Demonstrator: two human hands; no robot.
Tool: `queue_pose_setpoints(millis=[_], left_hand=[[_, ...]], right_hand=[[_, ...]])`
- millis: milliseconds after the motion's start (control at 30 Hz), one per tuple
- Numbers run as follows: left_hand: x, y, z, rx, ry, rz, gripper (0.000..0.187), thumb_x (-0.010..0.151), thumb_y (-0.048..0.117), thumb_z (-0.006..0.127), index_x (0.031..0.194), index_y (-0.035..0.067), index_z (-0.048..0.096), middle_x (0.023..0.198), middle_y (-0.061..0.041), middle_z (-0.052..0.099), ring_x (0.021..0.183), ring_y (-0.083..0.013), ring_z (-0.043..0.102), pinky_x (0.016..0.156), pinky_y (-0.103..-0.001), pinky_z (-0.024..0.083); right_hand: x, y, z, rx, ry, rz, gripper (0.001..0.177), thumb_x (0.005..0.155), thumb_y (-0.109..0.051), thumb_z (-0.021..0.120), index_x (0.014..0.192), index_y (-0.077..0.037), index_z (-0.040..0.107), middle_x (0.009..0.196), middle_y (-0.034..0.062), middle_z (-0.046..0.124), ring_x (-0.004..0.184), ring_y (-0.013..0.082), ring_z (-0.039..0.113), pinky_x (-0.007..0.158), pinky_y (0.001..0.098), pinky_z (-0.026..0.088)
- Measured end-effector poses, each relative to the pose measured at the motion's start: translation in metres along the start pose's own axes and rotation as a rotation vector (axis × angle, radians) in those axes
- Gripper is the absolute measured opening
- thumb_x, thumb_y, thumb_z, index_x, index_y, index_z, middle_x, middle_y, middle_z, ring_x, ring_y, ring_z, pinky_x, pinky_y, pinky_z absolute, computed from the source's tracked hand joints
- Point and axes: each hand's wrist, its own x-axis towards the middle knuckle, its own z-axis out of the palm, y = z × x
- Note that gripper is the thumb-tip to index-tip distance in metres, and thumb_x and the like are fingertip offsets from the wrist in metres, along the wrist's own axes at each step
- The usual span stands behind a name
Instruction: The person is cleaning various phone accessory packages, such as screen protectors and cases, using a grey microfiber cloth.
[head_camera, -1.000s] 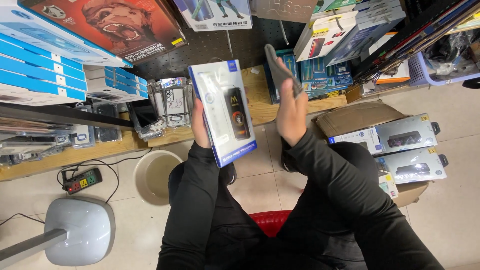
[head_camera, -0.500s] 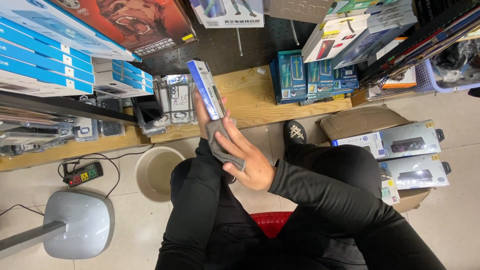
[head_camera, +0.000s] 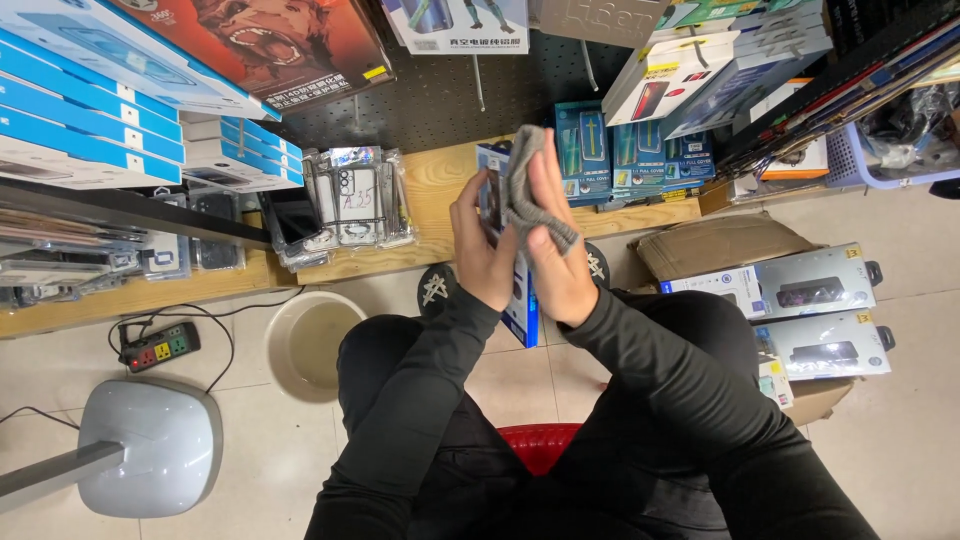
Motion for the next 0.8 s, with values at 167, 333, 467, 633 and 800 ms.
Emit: queue_pose_setpoints(millis=[167, 333, 467, 633, 800], left_hand=[[-0.005, -0.006, 0.012, -0.024, -0.133, -0.026, 0.09, 0.08, 0.071, 0.057, 0.144, 0.012, 0.037, 0.127, -0.016, 0.042, 0.119, -0.0316, 0.048, 0.102, -0.044, 0.039], [-0.008, -0.034, 0.021, -0.539, -0.26, -0.334, 0.074, 0.085, 0.06, 0.057, 0.14, 0.015, 0.039, 0.087, 0.0, 0.047, 0.076, -0.0099, 0.05, 0.073, -0.025, 0.043], [0.004, -0.036, 0.002, -1.217, -0.39, -0.494, 0.084, 0.081, 0.07, 0.056, 0.14, 0.013, 0.039, 0.119, -0.012, 0.05, 0.102, -0.0267, 0.054, 0.078, -0.043, 0.054], [0.028, -0.025, -0.035, -1.421, -0.256, -0.524, 0.077, 0.086, 0.054, 0.062, 0.145, 0.009, 0.039, 0.152, -0.022, 0.038, 0.135, -0.0425, 0.042, 0.104, -0.07, 0.037], [0.042, -0.056, -0.073, -1.207, -0.077, -0.477, 0.051, 0.085, 0.02, 0.058, 0.136, 0.019, 0.054, 0.128, -0.014, 0.063, 0.112, -0.0367, 0.064, 0.105, -0.061, 0.045]], right_hand=[[0.016, 0.004, -0.023, 0.19, 0.175, 0.069, 0.065, 0.109, -0.049, 0.031, 0.157, -0.008, 0.018, 0.165, 0.0146, 0.012, 0.153, 0.0325, 0.014, 0.127, 0.049, 0.019], [0.022, 0.015, -0.028, 0.529, 0.447, 0.268, 0.07, 0.102, -0.053, 0.04, 0.154, -0.009, 0.026, 0.159, 0.0115, 0.032, 0.147, 0.0218, 0.035, 0.122, 0.0342, 0.031], [0.027, 0.011, -0.031, 0.723, 0.504, 0.379, 0.076, 0.092, -0.055, 0.049, 0.152, -0.01, 0.033, 0.149, 0.0119, 0.045, 0.133, 0.0242, 0.049, 0.109, 0.0374, 0.044], [0.027, 0.036, -0.054, 0.472, 0.642, 0.457, 0.068, 0.098, -0.061, 0.047, 0.143, -0.01, 0.047, 0.144, 0.0221, 0.047, 0.125, 0.0375, 0.055, 0.097, 0.0491, 0.052], [0.035, 0.049, -0.07, 0.258, 0.744, 0.748, 0.062, 0.088, -0.048, 0.07, 0.111, 0.006, 0.049, 0.101, 0.025, 0.061, 0.093, 0.0346, 0.066, 0.075, 0.0528, 0.053]])
